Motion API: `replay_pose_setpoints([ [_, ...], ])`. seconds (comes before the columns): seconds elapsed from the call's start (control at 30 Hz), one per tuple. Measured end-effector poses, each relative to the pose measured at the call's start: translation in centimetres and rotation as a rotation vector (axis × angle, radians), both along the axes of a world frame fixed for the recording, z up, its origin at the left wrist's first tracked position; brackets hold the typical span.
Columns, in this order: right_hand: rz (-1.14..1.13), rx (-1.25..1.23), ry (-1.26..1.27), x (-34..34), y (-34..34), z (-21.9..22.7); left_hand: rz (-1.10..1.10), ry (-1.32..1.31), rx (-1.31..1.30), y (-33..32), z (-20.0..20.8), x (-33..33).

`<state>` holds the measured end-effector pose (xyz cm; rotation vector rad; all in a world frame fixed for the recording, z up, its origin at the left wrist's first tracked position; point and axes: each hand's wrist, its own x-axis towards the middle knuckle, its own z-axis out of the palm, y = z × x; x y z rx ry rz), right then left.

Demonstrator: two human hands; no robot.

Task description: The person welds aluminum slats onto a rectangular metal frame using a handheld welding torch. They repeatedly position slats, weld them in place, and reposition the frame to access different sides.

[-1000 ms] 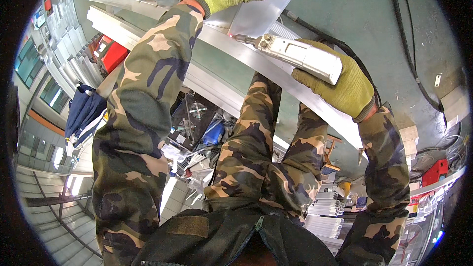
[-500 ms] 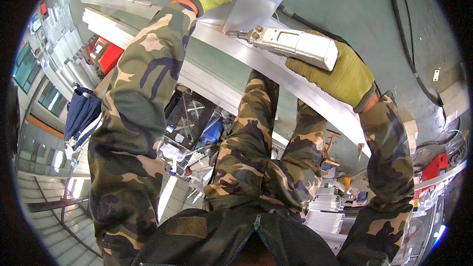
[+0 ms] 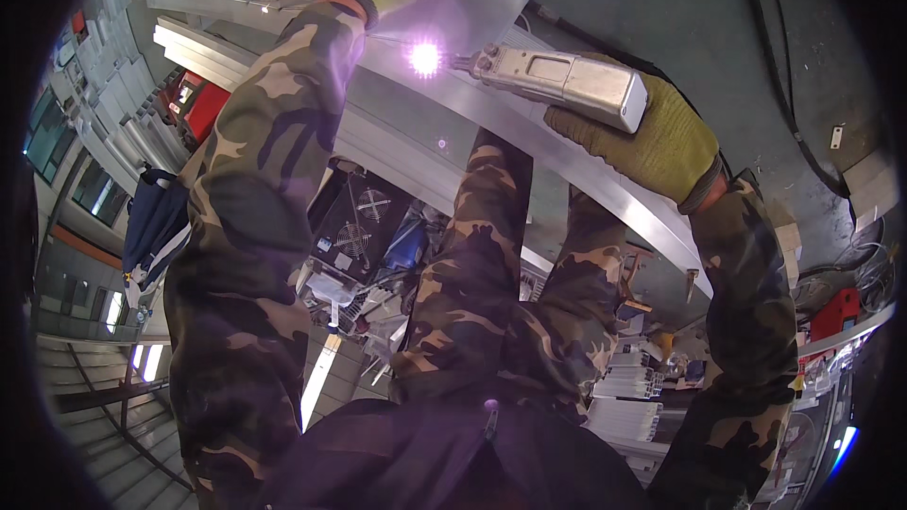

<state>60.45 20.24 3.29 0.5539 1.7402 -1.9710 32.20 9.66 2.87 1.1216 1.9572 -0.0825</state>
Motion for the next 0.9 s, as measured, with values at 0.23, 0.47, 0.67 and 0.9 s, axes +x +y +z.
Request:
replay_pose_setpoints([
  [0.23, 0.033, 0.024, 0.001, 1.0, 0.0, -0.5, 0.003, 0.000, -0.014, 0.0, 0.2, 0.3],
  [0.47, 0.023, 0.029, -0.066, 1.8, 0.4, 0.0, 0.001, 0.005, -0.030, 0.2, 0.3, 0.4],
  [0.67, -0.013, 0.017, -0.075, 2.9, 0.3, -0.2, -0.002, 0.009, -0.035, 0.1, 0.3, 0.8],
  [0.9, -0.021, 0.032, -0.056, 3.3, 0.3, -0.1, -0.016, 0.002, -0.030, 0.2, 0.3, 0.9],
])
